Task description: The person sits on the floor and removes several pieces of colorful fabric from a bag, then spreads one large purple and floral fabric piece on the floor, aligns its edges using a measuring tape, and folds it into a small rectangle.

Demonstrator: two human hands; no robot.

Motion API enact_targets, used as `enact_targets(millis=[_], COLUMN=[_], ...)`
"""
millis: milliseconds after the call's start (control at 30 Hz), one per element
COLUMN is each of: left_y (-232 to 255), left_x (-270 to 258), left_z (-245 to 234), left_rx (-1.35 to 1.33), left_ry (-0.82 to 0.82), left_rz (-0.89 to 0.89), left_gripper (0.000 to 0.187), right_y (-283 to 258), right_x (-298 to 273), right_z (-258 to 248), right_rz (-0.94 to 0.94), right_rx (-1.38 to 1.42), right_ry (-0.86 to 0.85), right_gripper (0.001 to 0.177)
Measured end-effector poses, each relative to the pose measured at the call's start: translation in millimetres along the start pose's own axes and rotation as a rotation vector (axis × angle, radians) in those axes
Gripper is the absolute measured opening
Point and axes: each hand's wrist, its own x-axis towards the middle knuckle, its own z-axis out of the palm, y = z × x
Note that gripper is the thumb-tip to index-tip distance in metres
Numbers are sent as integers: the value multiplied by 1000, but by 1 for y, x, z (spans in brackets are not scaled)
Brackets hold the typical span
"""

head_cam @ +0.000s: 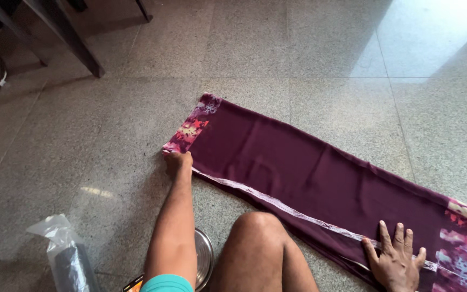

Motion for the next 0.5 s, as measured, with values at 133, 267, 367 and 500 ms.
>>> enact_targets(millis=[133, 267, 367, 500], left_y=[13, 7, -2, -10], left_x=[15, 36, 53, 71], left_z=[8, 32, 45, 55], left_rx=[-20, -238, -455, -914], left_ry=[-24, 29, 19, -160], left_rz=[14, -27, -108, -51], left_gripper=[44, 41, 50, 62], right_y=[-3, -2, -1, -2], right_x=[-4, -2, -3, -2], right_z=[-1, -1, 1, -3], right_rz=[15, 0, -2, 11], right_rx=[45, 50, 11, -18], right_ry=[57, 75, 55, 27], right_gripper=[83, 84, 83, 83])
